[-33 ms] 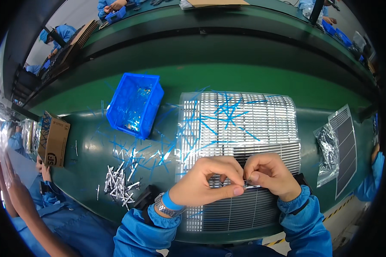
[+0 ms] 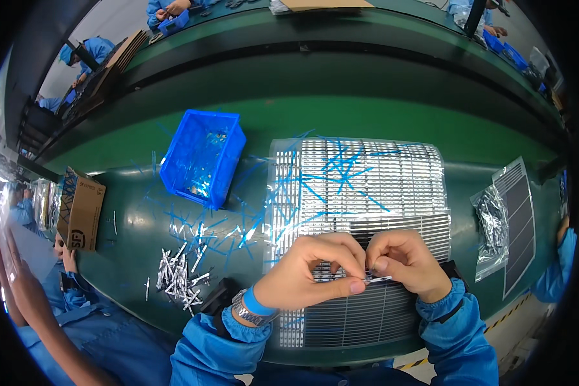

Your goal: The recorder is assembling small electronic components, specifically placing thin silver strips onto a grid.

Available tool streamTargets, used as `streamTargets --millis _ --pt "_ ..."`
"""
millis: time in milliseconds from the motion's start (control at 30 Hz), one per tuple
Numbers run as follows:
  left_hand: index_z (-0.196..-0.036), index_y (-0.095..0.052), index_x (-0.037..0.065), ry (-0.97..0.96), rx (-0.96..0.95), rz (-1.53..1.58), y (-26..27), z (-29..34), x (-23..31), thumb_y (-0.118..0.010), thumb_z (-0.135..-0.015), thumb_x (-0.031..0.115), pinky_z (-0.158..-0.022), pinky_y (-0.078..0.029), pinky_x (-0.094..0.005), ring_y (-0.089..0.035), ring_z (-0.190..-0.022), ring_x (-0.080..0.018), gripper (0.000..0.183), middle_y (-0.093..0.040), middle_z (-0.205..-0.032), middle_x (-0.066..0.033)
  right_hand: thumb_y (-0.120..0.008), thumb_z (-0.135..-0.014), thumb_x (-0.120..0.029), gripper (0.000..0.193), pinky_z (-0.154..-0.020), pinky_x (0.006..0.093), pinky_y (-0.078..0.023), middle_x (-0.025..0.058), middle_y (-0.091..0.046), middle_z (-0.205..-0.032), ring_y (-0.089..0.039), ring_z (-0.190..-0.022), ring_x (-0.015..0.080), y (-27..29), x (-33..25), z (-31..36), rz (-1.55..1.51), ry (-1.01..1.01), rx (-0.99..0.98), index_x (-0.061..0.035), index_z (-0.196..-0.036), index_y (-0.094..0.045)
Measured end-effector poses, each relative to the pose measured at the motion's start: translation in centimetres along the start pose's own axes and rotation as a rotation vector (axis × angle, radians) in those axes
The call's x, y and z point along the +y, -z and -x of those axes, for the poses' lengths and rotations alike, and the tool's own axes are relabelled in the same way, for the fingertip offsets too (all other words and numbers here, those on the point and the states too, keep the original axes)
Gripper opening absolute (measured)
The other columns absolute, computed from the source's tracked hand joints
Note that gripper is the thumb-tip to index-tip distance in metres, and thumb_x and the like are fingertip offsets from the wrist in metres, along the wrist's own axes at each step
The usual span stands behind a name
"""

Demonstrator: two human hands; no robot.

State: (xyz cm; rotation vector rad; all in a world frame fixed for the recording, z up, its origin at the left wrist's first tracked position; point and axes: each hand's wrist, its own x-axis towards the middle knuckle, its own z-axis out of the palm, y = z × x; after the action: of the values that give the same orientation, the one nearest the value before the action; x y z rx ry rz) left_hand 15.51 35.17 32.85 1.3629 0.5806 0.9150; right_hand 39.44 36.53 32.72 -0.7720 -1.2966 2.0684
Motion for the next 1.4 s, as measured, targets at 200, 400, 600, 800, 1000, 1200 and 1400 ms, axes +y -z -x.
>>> streamTargets --millis 200,400,600,800,1000,1200,1400 --pt "-0.095 -0.072 0.001 -0.085 0.052 0.071 -0.4 0.0 -0.3 -0.077 -0.089 0.001 -0.085 -0.054 -0.0333 -0.065 -0.09 -0.0162 0.008 -0.072 -0.101 -0.0124 -0.066 -0.1 -0.005 0.008 -0.065 0.0203 -0.043 -0.0012 -0.064 -0.086 -0.054 -0.077 0.0025 -0.4 0.4 -0.1 0.032 0.006 0.101 0.0013 -0.104 -0.067" --pt "-0.099 -0.066 -0.002 0.119 0.123 0.241 -0.5 0.4 0.5 -0.067 -0.099 0.004 -0.085 -0.054 -0.0311 -0.065 -0.092 -0.0125 0.006 -0.07 -0.1 -0.0082 -0.065 -0.098 -0.001 0.009 -0.071 0.0216 -0.048 0.003 -0.067 -0.094 -0.061 -0.087 0.006 -0.7 0.1 -0.3 0.197 0.109 0.136 0.0023 -0.107 -0.067" --pt "-0.095 -0.063 -0.001 0.174 0.215 0.147 -0.1 0.4 0.3 -0.066 -0.098 0.004 -0.082 -0.051 -0.0275 -0.062 -0.088 -0.0102 0.007 -0.065 -0.09 -0.0035 -0.078 -0.086 -0.006 0.019 -0.067 0.0251 -0.053 0.0089 -0.068 -0.093 -0.065 -0.077 0.0145 -1.1 -0.4 -0.5 0.658 0.509 0.449 -0.0016 -0.104 -0.074" --pt "-0.095 -0.063 -0.001 0.173 0.18 0.142 -0.2 0.6 -0.2 -0.066 -0.099 0.003 -0.071 -0.048 -0.0241 -0.06 -0.083 -0.0079 0.006 -0.066 -0.093 -0.0053 -0.084 -0.077 -0.002 0.017 -0.062 0.0272 -0.053 0.0079 -0.069 -0.089 -0.066 -0.072 0.0158 -1.4 -0.5 -0.3 0.845 0.573 0.479 -0.003 -0.093 -0.078" --pt "-0.095 -0.062 0.0 0.175 0.144 0.189 -0.4 0.3 -0.4 -0.064 -0.1 0.003 -0.07 -0.046 -0.0226 -0.058 -0.083 -0.0061 0.006 -0.065 -0.093 -0.004 -0.085 -0.073 -0.001 0.017 -0.061 0.0287 -0.052 0.0082 -0.069 -0.086 -0.066 -0.071 0.017 -1.6 -0.6 0.1 0.855 0.547 0.527 -0.0034 -0.089 -0.079" --pt "-0.095 -0.061 0.0 0.127 0.154 0.186 -0.2 0.5 -1.3 -0.063 -0.101 0.005 -0.067 -0.046 -0.0221 -0.057 -0.079 -0.0057 0.009 -0.064 -0.091 -0.0032 -0.083 -0.073 0.001 0.015 -0.061 0.0288 -0.051 0.0079 -0.069 -0.082 -0.065 -0.071 0.0181 -1.8 -0.4 -0.4 0.871 0.603 0.541 -0.0026 -0.087 -0.078" --pt "-0.087 -0.063 0.0 0.033 0.42 -0.197 -0.3 0.4 0.8 -0.069 -0.097 0.006 -0.065 -0.047 -0.027 -0.059 -0.073 -0.0102 0.013 -0.065 -0.081 -0.0057 -0.079 -0.077 0.003 0.01 -0.061 0.0284 -0.05 0.0085 -0.069 -0.083 -0.064 -0.07 0.0171 -1.4 -0.2 -0.6 0.822 0.673 0.686 -0.0005 -0.085 -0.075"
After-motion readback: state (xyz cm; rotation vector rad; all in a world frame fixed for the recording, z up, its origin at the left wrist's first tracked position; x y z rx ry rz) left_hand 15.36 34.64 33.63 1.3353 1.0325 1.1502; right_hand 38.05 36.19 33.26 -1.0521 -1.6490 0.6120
